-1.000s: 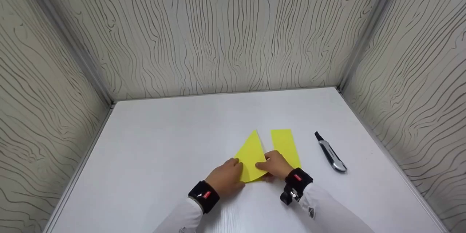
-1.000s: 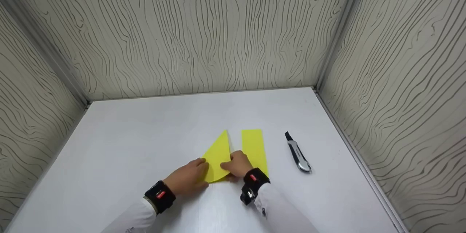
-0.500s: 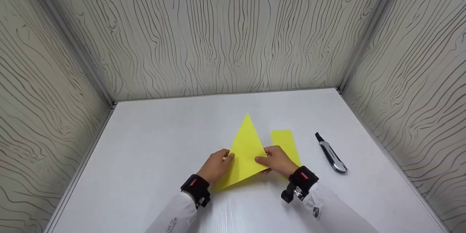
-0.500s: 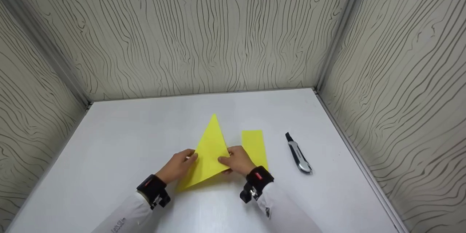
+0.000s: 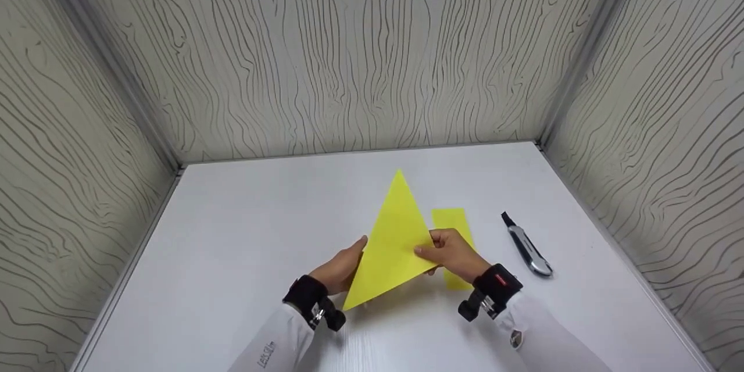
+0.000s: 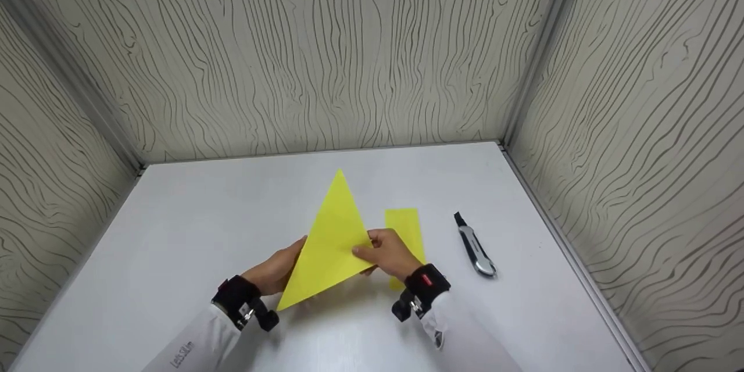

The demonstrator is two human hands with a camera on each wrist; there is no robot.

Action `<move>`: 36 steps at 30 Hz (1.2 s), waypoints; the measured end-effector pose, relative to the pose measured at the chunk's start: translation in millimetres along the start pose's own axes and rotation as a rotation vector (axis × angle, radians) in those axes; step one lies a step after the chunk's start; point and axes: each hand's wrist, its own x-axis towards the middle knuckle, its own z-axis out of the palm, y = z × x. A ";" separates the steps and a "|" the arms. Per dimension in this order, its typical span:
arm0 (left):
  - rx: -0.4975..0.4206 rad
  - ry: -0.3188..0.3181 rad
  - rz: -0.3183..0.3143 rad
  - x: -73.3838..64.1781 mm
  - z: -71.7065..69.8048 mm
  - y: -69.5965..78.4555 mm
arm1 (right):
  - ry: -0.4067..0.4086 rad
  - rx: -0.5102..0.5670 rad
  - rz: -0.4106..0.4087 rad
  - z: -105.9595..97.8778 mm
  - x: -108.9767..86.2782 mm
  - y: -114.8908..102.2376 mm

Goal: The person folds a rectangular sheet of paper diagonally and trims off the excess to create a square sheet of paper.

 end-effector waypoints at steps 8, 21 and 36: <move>0.097 -0.001 0.016 1.1 -7.6 1.0 | -0.017 0.008 0.001 -7.3 -4.8 5.6; 0.094 0.299 0.140 3.7 -27.1 1.3 | 0.024 -0.036 0.047 -15.7 -7.8 22.2; 0.617 0.663 0.213 10.1 -34.1 -11.4 | 0.111 -0.268 0.250 11.2 -9.5 30.7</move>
